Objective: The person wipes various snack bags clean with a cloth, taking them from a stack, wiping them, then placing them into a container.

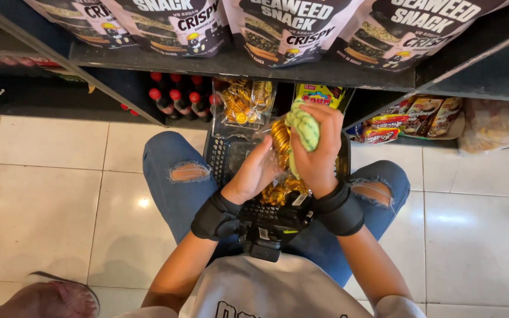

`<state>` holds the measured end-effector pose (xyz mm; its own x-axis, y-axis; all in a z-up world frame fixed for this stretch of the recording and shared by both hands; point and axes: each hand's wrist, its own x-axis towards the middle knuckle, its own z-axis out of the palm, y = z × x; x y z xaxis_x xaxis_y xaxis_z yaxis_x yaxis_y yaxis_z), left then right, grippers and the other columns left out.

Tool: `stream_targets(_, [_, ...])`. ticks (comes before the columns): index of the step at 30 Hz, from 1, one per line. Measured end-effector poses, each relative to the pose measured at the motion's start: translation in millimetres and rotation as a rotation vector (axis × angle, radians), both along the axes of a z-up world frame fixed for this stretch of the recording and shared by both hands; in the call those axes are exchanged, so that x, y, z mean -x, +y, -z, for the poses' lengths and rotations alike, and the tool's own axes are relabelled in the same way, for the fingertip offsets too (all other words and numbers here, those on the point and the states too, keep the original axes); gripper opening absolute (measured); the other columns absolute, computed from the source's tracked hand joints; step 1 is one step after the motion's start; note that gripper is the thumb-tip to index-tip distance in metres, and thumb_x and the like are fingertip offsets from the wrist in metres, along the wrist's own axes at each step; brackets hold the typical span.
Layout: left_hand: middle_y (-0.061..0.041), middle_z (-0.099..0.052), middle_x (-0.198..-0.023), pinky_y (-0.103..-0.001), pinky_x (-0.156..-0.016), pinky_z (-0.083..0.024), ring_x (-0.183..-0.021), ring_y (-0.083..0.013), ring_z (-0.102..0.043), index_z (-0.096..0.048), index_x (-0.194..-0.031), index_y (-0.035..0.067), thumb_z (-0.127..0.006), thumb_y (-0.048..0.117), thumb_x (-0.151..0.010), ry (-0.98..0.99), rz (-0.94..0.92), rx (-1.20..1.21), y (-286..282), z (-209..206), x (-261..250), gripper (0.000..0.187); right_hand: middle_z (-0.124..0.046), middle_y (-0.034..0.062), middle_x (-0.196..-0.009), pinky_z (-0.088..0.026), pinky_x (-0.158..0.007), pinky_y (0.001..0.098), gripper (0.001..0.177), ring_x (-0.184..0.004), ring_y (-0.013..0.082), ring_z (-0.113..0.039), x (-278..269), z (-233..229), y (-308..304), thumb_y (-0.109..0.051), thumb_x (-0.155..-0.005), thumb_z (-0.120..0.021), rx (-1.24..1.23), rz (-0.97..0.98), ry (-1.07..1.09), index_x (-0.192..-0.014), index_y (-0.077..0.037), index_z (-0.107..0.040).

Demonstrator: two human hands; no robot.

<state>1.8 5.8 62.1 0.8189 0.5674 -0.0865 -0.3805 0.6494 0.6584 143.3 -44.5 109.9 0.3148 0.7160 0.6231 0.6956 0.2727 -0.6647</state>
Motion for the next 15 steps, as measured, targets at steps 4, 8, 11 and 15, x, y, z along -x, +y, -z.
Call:
stream_targets(4, [-0.007, -0.043, -0.158, -0.045, -0.119, -0.039, -0.144, -0.0217, -0.044, -0.029, -0.162, 0.013, -0.039, 0.061, -0.104, -0.056, -0.014, 0.055, 6, -6, 0, 0.076, -0.058, 0.0145, -0.131, -0.046, -0.109, 0.0459, 0.046, -0.125, 0.0357, -0.055, 9, 21, -18, 0.002, -0.086, -0.074, -0.013, 0.007, -0.084, -0.129, -0.002, -0.058])
stream_targets(8, [-0.012, -0.044, -0.16, -0.043, -0.122, -0.038, -0.143, -0.025, -0.048, -0.03, -0.163, 0.009, -0.032, 0.066, -0.107, -0.156, -0.068, -0.01, 7, -9, -1, 0.08, -0.057, 0.0163, -0.129, -0.044, -0.1, 0.0482, 0.05, -0.113, 0.0373, -0.053, 11, 45, -34, -0.004, -0.076, -0.08, -0.105, -0.11, -0.304, -0.122, -0.003, -0.061])
stream_targets(11, [-0.014, -0.044, -0.158, -0.045, -0.122, -0.038, -0.143, -0.026, -0.048, -0.029, -0.162, 0.008, -0.029, 0.067, -0.106, -0.133, -0.06, -0.044, 2, -8, -2, 0.081, -0.058, 0.0146, -0.133, -0.046, -0.1, 0.0469, 0.049, -0.114, 0.0357, -0.054, 6, 36, -30, -0.005, -0.078, -0.081, -0.131, -0.118, -0.362, -0.124, -0.003, -0.064])
stream_targets(15, [-0.009, -0.041, -0.159, -0.043, -0.12, -0.038, -0.147, -0.0213, -0.043, -0.027, -0.16, 0.013, -0.028, 0.066, -0.101, -0.043, 0.005, 0.021, -4, -2, -4, 0.08, -0.059, 0.0135, -0.135, -0.046, -0.101, 0.0473, 0.052, -0.116, 0.0361, -0.054, 5, 7, -12, -0.003, -0.075, -0.08, -0.072, -0.084, -0.331, -0.125, -0.003, -0.065])
